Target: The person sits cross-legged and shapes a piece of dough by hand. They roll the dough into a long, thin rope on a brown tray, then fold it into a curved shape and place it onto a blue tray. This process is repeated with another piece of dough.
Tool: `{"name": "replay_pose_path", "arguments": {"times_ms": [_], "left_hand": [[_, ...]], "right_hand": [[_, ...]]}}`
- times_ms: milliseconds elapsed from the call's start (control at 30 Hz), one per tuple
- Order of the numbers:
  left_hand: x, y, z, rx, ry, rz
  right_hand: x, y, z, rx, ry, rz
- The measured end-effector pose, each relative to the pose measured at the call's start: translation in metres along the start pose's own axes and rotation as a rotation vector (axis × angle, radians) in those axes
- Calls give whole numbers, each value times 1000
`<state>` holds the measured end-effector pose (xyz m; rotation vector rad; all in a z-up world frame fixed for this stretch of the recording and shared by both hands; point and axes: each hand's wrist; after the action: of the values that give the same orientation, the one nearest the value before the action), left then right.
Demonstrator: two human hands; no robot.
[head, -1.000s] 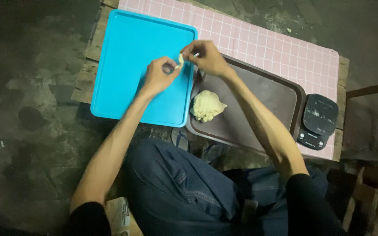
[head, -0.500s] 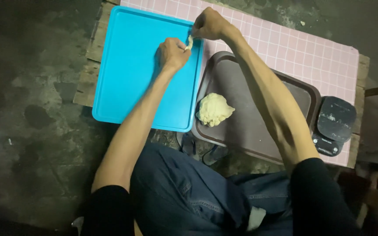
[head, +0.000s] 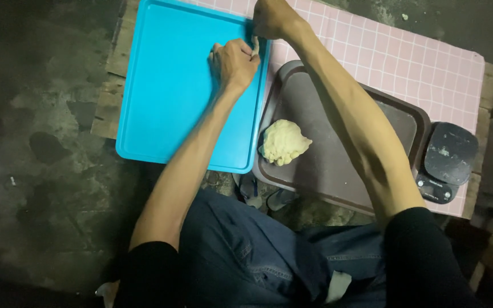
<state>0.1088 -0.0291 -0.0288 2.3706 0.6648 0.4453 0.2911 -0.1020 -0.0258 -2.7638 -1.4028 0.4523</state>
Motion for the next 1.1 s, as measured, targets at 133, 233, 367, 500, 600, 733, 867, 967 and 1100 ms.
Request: {"name": "replay_pose_path", "arguments": {"times_ms": [133, 233, 367, 500, 600, 733, 867, 967, 1100], "left_hand": [[-7, 2, 0, -13, 19, 15], [-9, -5, 9, -41, 113, 126], [-18, -5, 3, 53, 156, 349], [-22, -14, 1, 408, 238, 710], [-21, -20, -2, 503, 365, 896], [-26, -23, -13, 559, 357, 968], [-23, -23, -21, 626, 353, 1029], [-21, -21, -17, 707, 247, 1011], [-22, -10, -9, 680, 167, 934]], "right_hand": [[6, 19, 22, 115, 135, 1], [1, 16, 24, 135, 273, -52], [-14, 4, 22, 157, 283, -140], [-29, -8, 20, 16, 466, -335], [-50, -25, 4, 18, 467, -387], [-50, -15, 20, -22, 490, -419], [-48, -7, 20, -149, 504, -546], [-44, -1, 26, -214, 501, -550], [-44, -10, 28, -284, 350, -321]]}}
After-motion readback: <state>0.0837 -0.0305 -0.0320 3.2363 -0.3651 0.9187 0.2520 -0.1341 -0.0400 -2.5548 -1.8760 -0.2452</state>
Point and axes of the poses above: each hand's wrist, its own x-axis towards the middle knuckle, its own z-axis out of the palm, y = z × x, and after that the axes turned 1 degree about -y, right-handed
